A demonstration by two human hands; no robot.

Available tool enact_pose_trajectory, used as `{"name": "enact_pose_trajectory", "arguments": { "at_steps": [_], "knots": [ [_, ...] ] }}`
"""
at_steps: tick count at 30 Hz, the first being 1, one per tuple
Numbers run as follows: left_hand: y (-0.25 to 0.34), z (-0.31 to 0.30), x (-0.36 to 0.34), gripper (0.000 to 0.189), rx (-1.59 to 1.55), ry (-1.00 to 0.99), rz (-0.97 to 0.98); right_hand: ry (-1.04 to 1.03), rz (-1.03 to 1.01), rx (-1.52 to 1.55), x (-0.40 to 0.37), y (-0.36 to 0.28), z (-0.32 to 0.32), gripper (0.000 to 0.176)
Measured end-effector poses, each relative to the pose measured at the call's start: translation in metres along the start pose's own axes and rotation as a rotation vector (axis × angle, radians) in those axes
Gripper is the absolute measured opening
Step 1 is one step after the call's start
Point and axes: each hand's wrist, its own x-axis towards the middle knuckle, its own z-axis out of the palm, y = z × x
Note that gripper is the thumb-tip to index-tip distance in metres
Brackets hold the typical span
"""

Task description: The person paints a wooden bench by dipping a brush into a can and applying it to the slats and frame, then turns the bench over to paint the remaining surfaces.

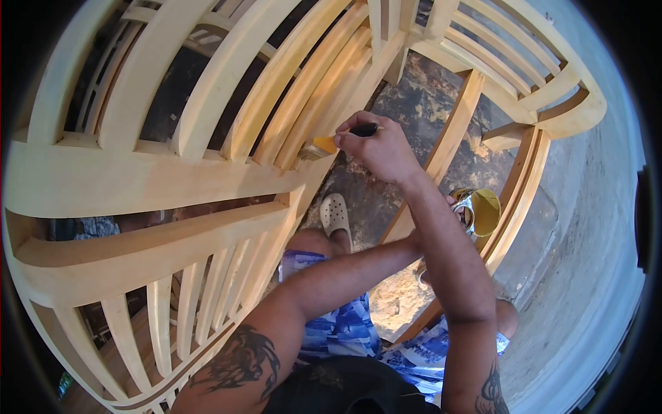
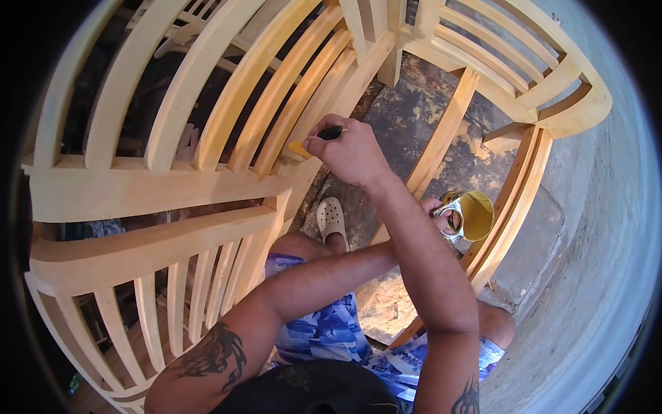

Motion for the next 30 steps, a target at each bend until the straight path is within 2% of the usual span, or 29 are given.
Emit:
{"name": "enact_pose_trajectory", "arguments": {
  "at_steps": [2,4,5,7,8,11,14,16,17,18,19,23,26,30],
  "knots": [
    [0.011,0.004,-0.002,0.019,-0.063,0.01,-0.071,0.003,-0.01,0.013,0.001,0.002,0.004,0.023],
    [0.033,0.016,-0.004,0.02,0.14,0.076,-0.136,-0.056,-0.003,-0.001,0.002,0.011,0.018,0.024],
    [0.036,0.017,-0.004,0.021,0.239,0.113,-0.166,0.005,0.007,-0.002,0.0,0.008,0.013,0.024],
    [0.037,0.013,-0.007,0.024,0.223,0.072,-0.097,0.112,0.025,-0.005,-0.001,0.0,0.002,0.025],
    [0.039,0.013,-0.01,0.026,0.216,0.055,-0.061,0.075,0.027,0.008,0.0,0.001,0.005,0.026],
    [0.05,0.023,-0.009,0.03,0.16,0.125,-0.176,0.031,0.045,0.012,-0.005,0.009,0.016,0.028],
    [0.04,0.02,-0.005,0.028,0.206,0.111,-0.126,0.13,-0.02,-0.036,-0.009,-0.007,0.011,0.023],
    [0.044,0.011,0.005,0.026,0.236,0.113,-0.081,0.189,-0.018,0.102,-0.009,-0.005,0.007,0.018],
    [0.047,0.011,0.01,0.026,0.251,0.113,-0.071,0.167,-0.034,0.127,-0.009,-0.002,0.01,0.014],
    [0.054,0.01,0.012,0.025,0.262,0.124,-0.063,0.084,0.059,0.276,-0.012,-0.004,0.014,0.013],
    [0.06,0.011,0.013,0.024,0.274,0.128,-0.061,0.058,0.08,0.279,-0.014,-0.002,0.023,0.012],
    [0.075,0.012,0.012,0.023,0.292,0.166,-0.05,0.204,-0.05,0.163,-0.015,0.002,0.017,0.011],
    [0.074,0.013,0.009,0.021,0.298,0.195,-0.058,0.237,-0.071,0.258,-0.02,-0.003,0.009,0.009],
    [0.071,0.015,0.006,0.021,0.326,0.235,-0.071,0.394,-0.151,0.151,-0.051,-0.024,-0.013,0.006]
  ]
}}
